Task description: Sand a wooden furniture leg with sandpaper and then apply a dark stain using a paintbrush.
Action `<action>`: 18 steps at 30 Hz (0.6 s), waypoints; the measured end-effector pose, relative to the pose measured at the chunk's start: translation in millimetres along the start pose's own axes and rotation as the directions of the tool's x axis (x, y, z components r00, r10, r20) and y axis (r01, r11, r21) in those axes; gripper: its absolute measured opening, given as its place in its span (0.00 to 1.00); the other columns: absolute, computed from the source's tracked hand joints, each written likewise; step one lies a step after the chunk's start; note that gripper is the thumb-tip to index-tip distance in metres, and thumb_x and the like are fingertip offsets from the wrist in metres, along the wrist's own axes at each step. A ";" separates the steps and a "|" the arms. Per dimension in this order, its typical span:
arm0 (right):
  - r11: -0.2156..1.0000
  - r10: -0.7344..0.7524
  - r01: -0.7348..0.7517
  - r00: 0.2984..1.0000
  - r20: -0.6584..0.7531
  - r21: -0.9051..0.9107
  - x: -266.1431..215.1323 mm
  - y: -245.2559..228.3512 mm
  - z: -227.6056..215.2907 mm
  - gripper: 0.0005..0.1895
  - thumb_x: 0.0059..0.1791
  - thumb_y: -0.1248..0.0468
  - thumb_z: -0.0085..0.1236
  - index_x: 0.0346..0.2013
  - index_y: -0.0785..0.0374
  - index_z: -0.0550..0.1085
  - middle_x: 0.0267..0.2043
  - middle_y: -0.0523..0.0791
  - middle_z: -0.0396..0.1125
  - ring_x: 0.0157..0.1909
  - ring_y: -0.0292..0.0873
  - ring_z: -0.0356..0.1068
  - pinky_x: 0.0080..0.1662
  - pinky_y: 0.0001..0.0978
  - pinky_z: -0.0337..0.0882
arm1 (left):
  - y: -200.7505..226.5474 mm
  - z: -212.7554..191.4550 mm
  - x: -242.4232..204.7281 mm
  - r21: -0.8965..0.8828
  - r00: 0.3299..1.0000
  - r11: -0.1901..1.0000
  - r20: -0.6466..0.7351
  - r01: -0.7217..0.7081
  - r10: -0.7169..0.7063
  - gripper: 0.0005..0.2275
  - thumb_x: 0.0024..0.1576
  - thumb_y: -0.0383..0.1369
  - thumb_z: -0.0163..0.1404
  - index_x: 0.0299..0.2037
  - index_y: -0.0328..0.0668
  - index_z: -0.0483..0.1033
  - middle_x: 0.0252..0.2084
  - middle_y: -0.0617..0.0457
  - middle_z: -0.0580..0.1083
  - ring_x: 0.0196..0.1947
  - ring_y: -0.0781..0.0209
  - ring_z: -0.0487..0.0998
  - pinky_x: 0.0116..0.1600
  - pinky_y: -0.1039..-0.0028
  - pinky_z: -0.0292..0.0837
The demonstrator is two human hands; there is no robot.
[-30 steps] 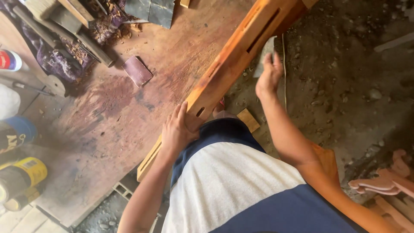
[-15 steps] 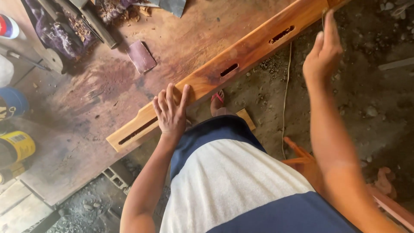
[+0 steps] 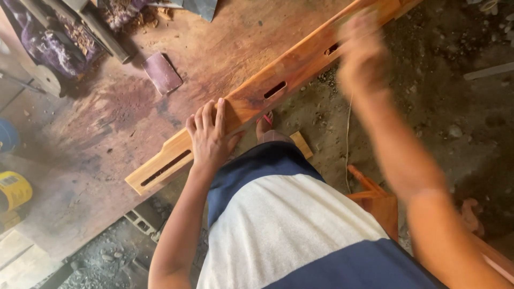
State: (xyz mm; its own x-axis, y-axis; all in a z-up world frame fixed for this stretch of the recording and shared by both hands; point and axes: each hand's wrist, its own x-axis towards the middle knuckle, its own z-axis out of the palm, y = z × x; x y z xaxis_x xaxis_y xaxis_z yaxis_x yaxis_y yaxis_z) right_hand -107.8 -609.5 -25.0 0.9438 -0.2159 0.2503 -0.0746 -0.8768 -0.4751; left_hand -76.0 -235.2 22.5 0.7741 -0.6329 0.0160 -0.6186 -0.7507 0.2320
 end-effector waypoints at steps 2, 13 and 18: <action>0.980 -0.189 0.187 0.982 -0.024 -0.063 -20.6 -69.0 9.0 0.15 0.58 0.70 0.40 0.47 0.73 0.76 0.54 0.59 0.72 0.59 0.53 0.72 0.60 0.44 0.75 | 8.8 1.1 12.4 -0.007 1.000 1.000 0.007 0.016 -0.016 0.45 0.46 0.49 0.66 0.71 0.37 0.59 0.64 0.41 0.64 0.64 0.42 0.64 0.65 0.47 0.55; 0.892 -0.319 0.194 0.911 -0.264 -0.409 9.0 -20.5 -22.5 0.22 0.64 0.62 0.26 0.48 0.70 0.72 0.48 0.55 0.72 0.49 0.55 0.75 0.48 0.41 0.80 | 17.3 10.7 36.4 0.029 0.993 0.996 0.072 0.088 -0.090 0.45 0.48 0.52 0.63 0.71 0.34 0.57 0.62 0.41 0.67 0.59 0.45 0.67 0.60 0.52 0.58; 0.603 0.767 -0.744 0.640 0.046 0.289 41.2 -36.0 -38.5 0.28 0.66 0.63 0.27 0.43 0.84 0.72 0.39 0.70 0.64 0.39 0.67 0.66 0.40 0.51 0.70 | 16.8 10.3 29.0 0.052 0.985 0.995 0.146 0.088 -0.095 0.47 0.45 0.51 0.65 0.72 0.35 0.56 0.62 0.43 0.67 0.59 0.45 0.66 0.61 0.51 0.59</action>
State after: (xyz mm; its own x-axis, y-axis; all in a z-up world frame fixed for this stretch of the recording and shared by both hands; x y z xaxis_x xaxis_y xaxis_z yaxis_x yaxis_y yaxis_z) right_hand -78.6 -603.4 34.8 0.5610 -0.7914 -0.2429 -0.6541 -0.2439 -0.7160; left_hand -65.3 -268.1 16.8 0.8011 -0.5800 -0.1481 -0.5545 -0.8122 0.1812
